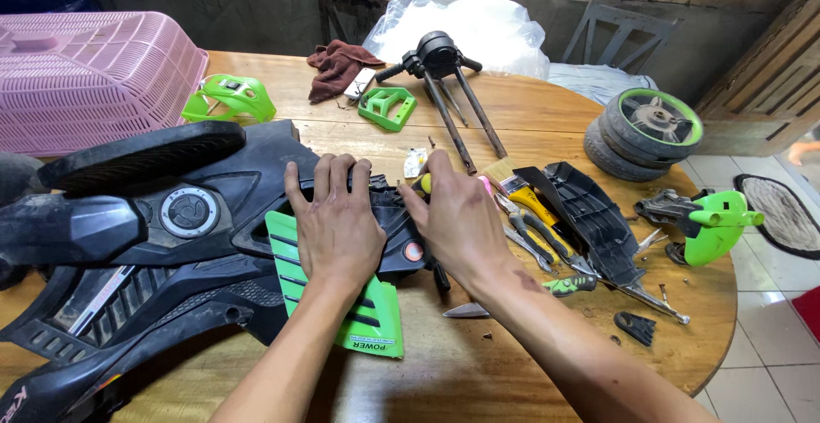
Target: The person disassembles a green and black scooter body on a wooden table, using a screwdriver, knife, and pliers to remove screws and pry off plastic panels. The person removes several body panels and places them aside.
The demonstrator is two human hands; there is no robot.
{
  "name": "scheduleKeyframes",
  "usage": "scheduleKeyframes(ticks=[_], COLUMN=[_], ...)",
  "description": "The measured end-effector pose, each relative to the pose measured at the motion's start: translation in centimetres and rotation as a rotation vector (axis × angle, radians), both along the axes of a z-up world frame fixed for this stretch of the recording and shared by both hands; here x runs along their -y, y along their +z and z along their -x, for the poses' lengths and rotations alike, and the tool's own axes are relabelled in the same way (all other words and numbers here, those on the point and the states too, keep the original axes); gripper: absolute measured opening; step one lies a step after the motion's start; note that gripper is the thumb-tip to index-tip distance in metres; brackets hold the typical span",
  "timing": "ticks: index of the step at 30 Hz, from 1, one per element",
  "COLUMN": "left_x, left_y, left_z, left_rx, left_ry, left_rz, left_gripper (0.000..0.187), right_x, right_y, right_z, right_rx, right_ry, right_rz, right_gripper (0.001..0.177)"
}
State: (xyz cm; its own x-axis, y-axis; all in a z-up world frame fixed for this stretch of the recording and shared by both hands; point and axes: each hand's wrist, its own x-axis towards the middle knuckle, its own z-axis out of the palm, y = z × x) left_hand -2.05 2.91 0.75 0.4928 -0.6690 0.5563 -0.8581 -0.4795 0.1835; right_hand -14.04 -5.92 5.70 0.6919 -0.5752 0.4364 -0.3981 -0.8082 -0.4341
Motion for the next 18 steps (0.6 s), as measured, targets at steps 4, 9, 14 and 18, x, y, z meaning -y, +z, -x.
scheduleKeyframes(ticks=[4,9,14,18], left_x=[0.0,-0.1,0.0,0.1], left_y=[0.0,-0.1,-0.2,-0.1], left_z=[0.0,0.1,0.0,-0.2], left_rx=[0.005,-0.004,0.011,0.005], left_ry=[0.004,0.01,0.014,0.007], left_rz=[-0.001,-0.035,0.002,0.008], left_gripper=[0.059,0.059,0.053,0.053], right_x=[-0.1,-0.2,-0.7,-1.0], right_y=[-0.2,0.5,1.0,0.9], right_z=[-0.6,-0.7,-0.1,0.4], right_rx=[0.041,-0.03,-0.06,-0.038], right_ry=[0.012,0.009,0.03,0.014], right_rz=[0.115,0.093,0.099,0.132], right_gripper=[0.038,0.04,0.041,0.036])
